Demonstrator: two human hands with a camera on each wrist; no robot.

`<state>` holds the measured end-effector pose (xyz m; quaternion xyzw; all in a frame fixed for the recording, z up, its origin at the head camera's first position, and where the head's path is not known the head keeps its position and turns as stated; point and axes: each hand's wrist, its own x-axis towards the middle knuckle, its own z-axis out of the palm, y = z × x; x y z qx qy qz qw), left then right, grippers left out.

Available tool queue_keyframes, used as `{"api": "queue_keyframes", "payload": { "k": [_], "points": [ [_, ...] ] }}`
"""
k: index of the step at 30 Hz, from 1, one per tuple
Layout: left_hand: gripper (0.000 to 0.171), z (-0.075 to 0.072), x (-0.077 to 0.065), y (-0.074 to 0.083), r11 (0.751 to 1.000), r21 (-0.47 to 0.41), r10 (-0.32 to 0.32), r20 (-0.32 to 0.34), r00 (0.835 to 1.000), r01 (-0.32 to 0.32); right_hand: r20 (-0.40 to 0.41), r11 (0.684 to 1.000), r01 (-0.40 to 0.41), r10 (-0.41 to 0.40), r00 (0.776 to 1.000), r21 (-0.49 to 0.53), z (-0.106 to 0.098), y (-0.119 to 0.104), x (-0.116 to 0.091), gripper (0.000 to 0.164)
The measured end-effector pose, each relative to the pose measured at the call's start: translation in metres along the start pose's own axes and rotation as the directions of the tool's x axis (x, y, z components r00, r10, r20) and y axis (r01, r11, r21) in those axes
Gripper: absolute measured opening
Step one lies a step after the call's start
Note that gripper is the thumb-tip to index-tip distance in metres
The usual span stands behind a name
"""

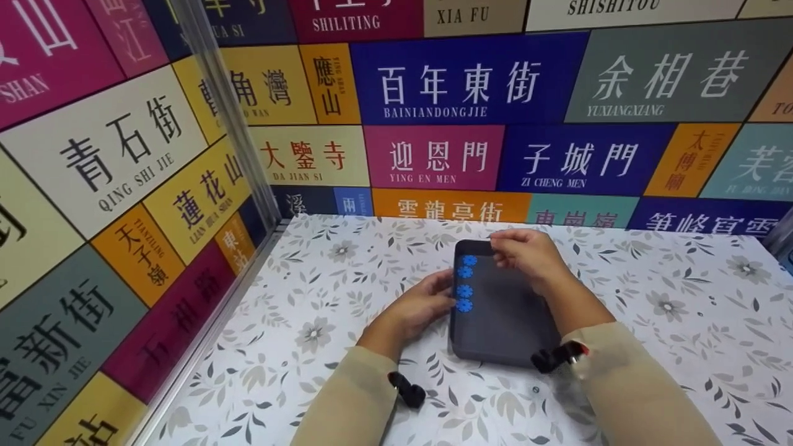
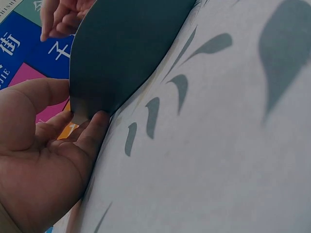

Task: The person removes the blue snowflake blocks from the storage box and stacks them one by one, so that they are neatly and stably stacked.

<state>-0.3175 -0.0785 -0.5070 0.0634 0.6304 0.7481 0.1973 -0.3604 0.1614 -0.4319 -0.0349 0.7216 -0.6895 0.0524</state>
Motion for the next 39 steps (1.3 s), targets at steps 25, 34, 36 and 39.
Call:
{"api": "queue_keyframes", "payload": {
  "k": [25, 34, 36, 39],
  "points": [
    [0.077, -0.001, 0.002, -0.001, 1.0, -0.01, 0.005, 0.008, 1.0, -0.005, 0.033, 0.996, -0.088, 0.087, 0.996, 0.024, -0.008, 0.055, 0.053, 0.031],
    [0.076, 0.0, 0.002, 0.0, 1.0, -0.002, 0.002, 0.013, 1.0, -0.002, 0.27, 0.985, -0.066, 0.108, 0.957, -0.157, 0.001, 0.063, 0.048, 0.044],
    [0.076, -0.001, 0.002, 0.0, 1.0, 0.0, 0.002, 0.018, 1.0, -0.002, 0.308, 0.975, -0.045, 0.112, 0.945, -0.216, 0.003, 0.064, 0.047, 0.043],
    [0.075, -0.002, 0.002, -0.001, 1.0, 0.013, 0.002, 0.021, 1.0, -0.002, 0.34, 0.951, -0.003, 0.114, 0.934, -0.31, 0.006, 0.064, 0.046, 0.042]
  ]
}}
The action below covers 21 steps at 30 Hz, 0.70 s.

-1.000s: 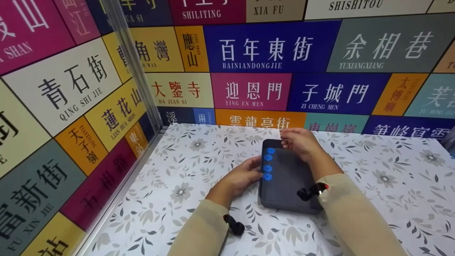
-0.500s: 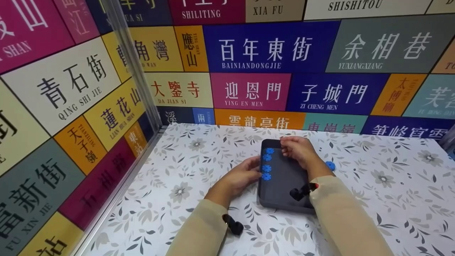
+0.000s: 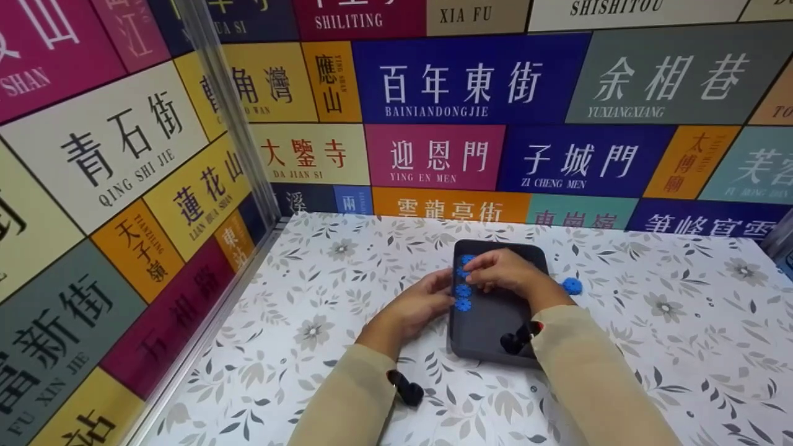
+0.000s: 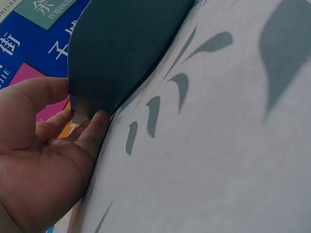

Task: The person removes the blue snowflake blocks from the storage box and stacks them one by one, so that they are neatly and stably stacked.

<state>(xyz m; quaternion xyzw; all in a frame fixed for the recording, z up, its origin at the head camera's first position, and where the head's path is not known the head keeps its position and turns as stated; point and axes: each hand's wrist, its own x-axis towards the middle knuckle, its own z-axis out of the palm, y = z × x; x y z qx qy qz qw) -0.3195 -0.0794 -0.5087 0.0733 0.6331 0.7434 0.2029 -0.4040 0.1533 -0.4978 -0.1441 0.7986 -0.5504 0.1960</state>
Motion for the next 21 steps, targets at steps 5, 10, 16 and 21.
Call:
{"api": "queue_keyframes", "payload": {
  "k": [5, 10, 16, 21],
  "points": [
    [0.076, -0.0018, -0.0006, 0.0, 1.0, 0.013, -0.013, -0.007, 1.0, 0.013, 0.06, 0.992, 0.013, -0.006, 0.998, -0.127, 0.0023, -0.0003, 0.0012, 0.042],
    [0.077, -0.002, -0.0005, 0.0008, 1.0, 0.009, -0.01, -0.011, 1.0, 0.01, 0.128, 0.981, 0.053, -0.029, 0.991, -0.189, 0.0023, -0.0031, -0.0005, 0.038],
    [0.078, -0.002, -0.0001, 0.0013, 1.0, 0.003, -0.015, -0.008, 1.0, 0.015, 0.217, 0.969, 0.072, -0.02, 0.976, -0.238, 0.0019, -0.0072, -0.0024, 0.035],
    [0.079, -0.0017, -0.0016, 0.0015, 1.0, 0.001, -0.014, -0.011, 1.0, 0.014, 0.244, 0.953, 0.083, -0.009, 0.97, -0.291, 0.003, -0.0086, -0.0012, 0.037]
  ]
}}
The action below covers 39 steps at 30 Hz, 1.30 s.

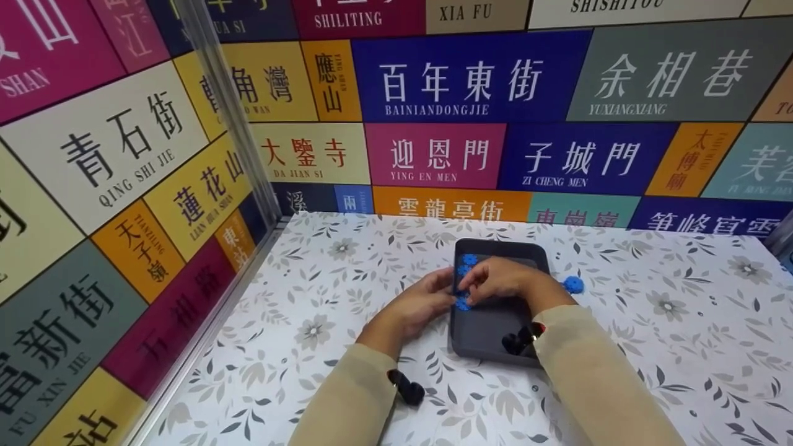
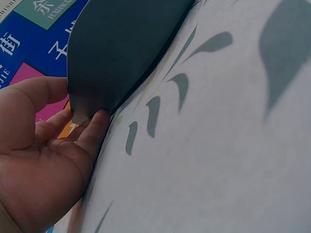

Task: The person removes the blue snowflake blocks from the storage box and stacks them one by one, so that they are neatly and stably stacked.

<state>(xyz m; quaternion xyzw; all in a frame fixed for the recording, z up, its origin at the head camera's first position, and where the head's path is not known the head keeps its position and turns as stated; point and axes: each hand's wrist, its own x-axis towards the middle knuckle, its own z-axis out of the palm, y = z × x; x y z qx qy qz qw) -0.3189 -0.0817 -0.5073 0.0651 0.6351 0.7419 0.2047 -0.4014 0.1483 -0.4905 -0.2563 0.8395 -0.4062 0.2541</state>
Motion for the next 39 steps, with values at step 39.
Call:
{"api": "queue_keyframes", "payload": {
  "k": [39],
  "points": [
    [0.075, 0.001, 0.002, -0.003, 1.0, -0.003, -0.002, -0.026, 1.0, 0.002, -0.125, 0.998, 0.049, -0.042, 0.991, 0.051, 0.001, 0.005, -0.001, 0.027]
  ]
}}
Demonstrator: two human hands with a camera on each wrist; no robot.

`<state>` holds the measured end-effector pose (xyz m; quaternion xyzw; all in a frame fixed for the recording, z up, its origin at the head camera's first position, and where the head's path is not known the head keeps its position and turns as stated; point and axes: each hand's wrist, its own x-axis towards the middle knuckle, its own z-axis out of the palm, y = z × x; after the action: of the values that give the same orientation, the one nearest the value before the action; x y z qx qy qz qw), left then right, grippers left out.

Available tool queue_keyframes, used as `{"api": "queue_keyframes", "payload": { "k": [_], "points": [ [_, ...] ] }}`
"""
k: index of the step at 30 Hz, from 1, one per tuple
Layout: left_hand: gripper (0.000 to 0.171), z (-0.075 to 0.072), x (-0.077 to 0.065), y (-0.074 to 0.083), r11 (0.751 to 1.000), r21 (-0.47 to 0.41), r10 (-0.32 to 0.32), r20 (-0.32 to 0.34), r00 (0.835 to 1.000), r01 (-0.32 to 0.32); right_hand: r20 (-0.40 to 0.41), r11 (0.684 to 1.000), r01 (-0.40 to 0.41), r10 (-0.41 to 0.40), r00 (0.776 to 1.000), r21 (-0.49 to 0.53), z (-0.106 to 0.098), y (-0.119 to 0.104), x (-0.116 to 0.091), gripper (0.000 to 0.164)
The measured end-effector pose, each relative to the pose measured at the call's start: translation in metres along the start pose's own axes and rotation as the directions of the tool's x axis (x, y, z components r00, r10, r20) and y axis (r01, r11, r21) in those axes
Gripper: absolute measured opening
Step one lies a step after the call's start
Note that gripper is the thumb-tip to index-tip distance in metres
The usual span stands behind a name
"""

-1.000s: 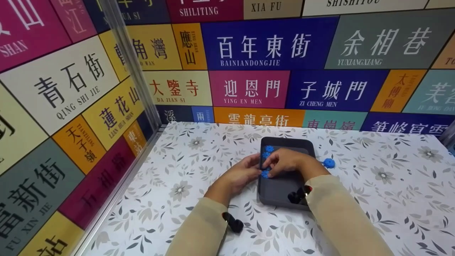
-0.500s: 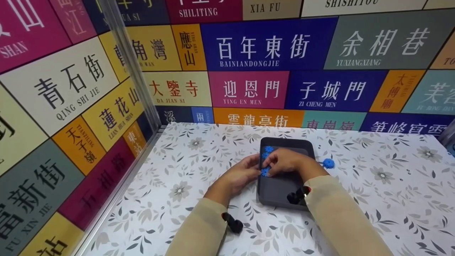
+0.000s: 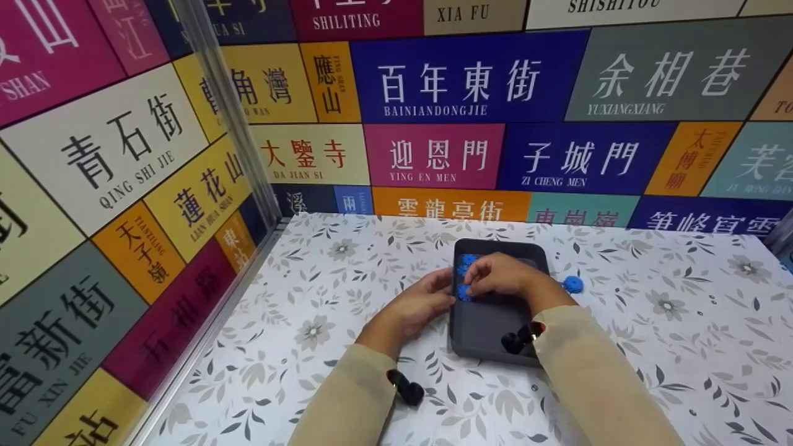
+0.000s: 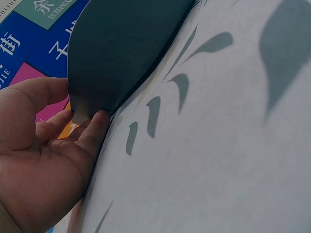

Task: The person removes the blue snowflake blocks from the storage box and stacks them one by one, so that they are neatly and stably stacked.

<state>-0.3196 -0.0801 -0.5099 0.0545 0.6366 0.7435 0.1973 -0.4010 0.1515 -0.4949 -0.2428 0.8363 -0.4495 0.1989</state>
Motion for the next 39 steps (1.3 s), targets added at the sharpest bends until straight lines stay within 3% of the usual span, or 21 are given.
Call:
{"api": "queue_keyframes", "payload": {
  "k": [9, 17, 24, 29, 39],
  "points": [
    [0.075, 0.0, 0.0, 0.001, 1.0, 0.005, -0.011, -0.011, 1.0, 0.011, -0.095, 0.986, -0.044, 0.059, 0.994, 0.16, -0.003, 0.001, -0.004, 0.034],
    [0.076, 0.002, 0.001, 0.002, 1.0, 0.003, -0.01, -0.009, 1.0, 0.01, -0.176, 0.927, -0.004, 0.076, 0.981, 0.375, -0.011, -0.002, -0.003, 0.034],
    [0.077, 0.005, 0.0, 0.002, 1.0, -0.009, -0.012, -0.001, 1.0, 0.012, -0.259, 0.924, 0.032, 0.073, 0.963, 0.38, -0.02, -0.026, -0.006, 0.027],
    [0.078, 0.004, 0.0, 0.0, 1.0, -0.002, -0.014, 0.008, 1.0, 0.014, -0.341, 0.918, 0.082, 0.061, 0.938, 0.389, -0.026, -0.047, -0.021, 0.034],
    [0.079, 0.001, 0.0, 0.002, 1.0, 0.0, -0.024, -0.009, 1.0, 0.024, -0.469, 0.886, 0.149, 0.085, 0.879, 0.439, -0.022, -0.046, -0.059, 0.04]
  ]
}}
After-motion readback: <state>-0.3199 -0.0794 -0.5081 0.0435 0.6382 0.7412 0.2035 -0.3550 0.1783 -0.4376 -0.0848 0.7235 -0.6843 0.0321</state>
